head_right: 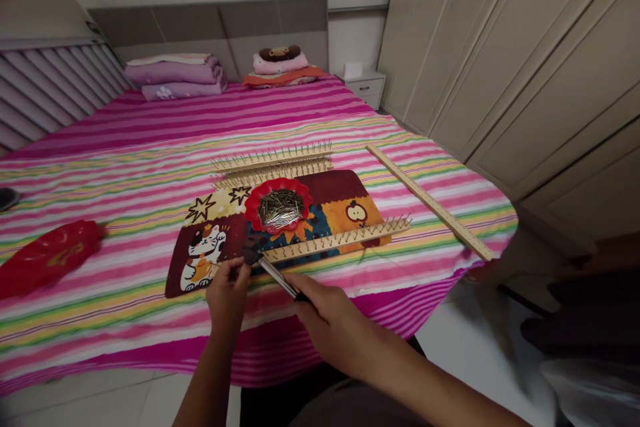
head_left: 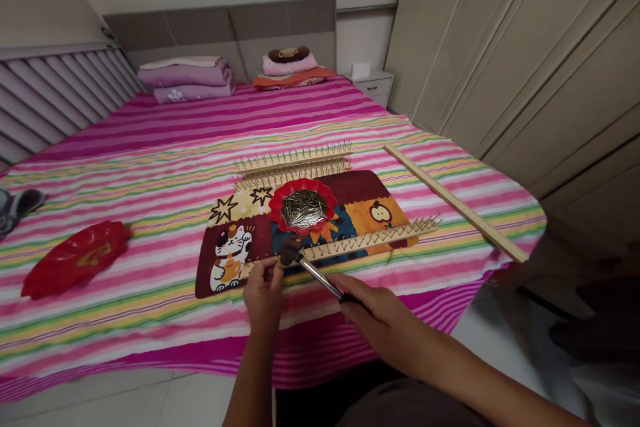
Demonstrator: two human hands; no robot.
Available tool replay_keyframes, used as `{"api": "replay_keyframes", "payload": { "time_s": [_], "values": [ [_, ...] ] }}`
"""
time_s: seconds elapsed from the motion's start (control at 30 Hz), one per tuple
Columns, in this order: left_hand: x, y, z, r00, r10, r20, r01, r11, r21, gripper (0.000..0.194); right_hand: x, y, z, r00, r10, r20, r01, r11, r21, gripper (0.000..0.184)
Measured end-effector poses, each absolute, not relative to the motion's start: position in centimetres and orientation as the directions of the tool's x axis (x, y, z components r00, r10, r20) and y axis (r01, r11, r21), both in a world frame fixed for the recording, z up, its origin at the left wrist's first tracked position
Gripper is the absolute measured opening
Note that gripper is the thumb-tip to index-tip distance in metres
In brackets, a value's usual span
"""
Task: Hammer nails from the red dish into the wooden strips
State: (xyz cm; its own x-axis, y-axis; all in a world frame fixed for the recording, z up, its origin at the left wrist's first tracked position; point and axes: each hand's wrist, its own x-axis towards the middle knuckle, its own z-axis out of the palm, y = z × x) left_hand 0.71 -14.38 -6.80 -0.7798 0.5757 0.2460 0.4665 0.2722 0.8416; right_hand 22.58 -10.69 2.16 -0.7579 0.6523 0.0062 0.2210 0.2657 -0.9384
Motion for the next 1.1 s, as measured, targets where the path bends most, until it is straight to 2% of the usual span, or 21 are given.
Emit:
{"api": "replay_keyframes", "payload": {
  "time_s": [0.13,0.37,0.47,0.57,0.67,0.77,0.9,1.0,1.1],
  "values": [
    [0.7,-14.4,-7.3,-0.758,0.577,0.305,0.536,0.285,0.794,0.019,20.5,-10.6,2.9,-0.784,0.62,0.033,0.205,0.309,-0.929,0.053],
    [0.6,-14.6,-8.1,-0.757,0.568,0.322,0.545,0.278,0.791,0.015,19.5,-10.9,2.8,-0.81,0.582,0.07,0.193,0.377,-0.906,0.054],
    [0.5,-14.6,-8.3,-0.753,0.57,0.329,0.556,0.284,0.781,0.013,20.2,-11.0,2.5,-0.821,0.569,0.048,0.195,0.357,-0.914,0.055],
    [0.3,-14.5,-8.3,-0.754,0.569,0.328,0.547,0.268,0.793,0.016,21.8,-11.1,2.5,-0.786,0.616,0.052,0.18,0.309,-0.934,0.049],
    [0.4,-14.6,-8.0,-0.759,0.576,0.303,0.518,0.253,0.817,0.021,24.3,-11.2,2.1,-0.712,0.702,0.01,0.198,0.215,-0.956,0.044],
    [1.0,-14.9,-6.9,-0.765,0.572,0.295,0.526,0.293,0.798,0.024,27.1,-11.5,0.7,-0.608,0.783,-0.131,0.241,0.024,-0.97,0.045],
    [1.5,-14.2,-4.4,-0.713,0.551,0.433,0.648,0.284,0.706,0.023,29.7,-12.4,-1.4,-0.52,0.783,-0.34,0.217,-0.264,-0.94,0.055],
    [0.9,-11.4,-2.6,-0.587,0.659,0.47,0.76,0.248,0.601,0.018,30.5,-12.8,-2.1,-0.449,0.796,-0.405,0.187,-0.36,-0.914,0.062],
    [0.1,-7.4,-1.4,-0.468,0.822,0.325,0.831,0.285,0.478,0.018,30.8,-12.7,-2.2,-0.424,0.798,-0.428,0.182,-0.387,-0.904,0.066]
  ]
}}
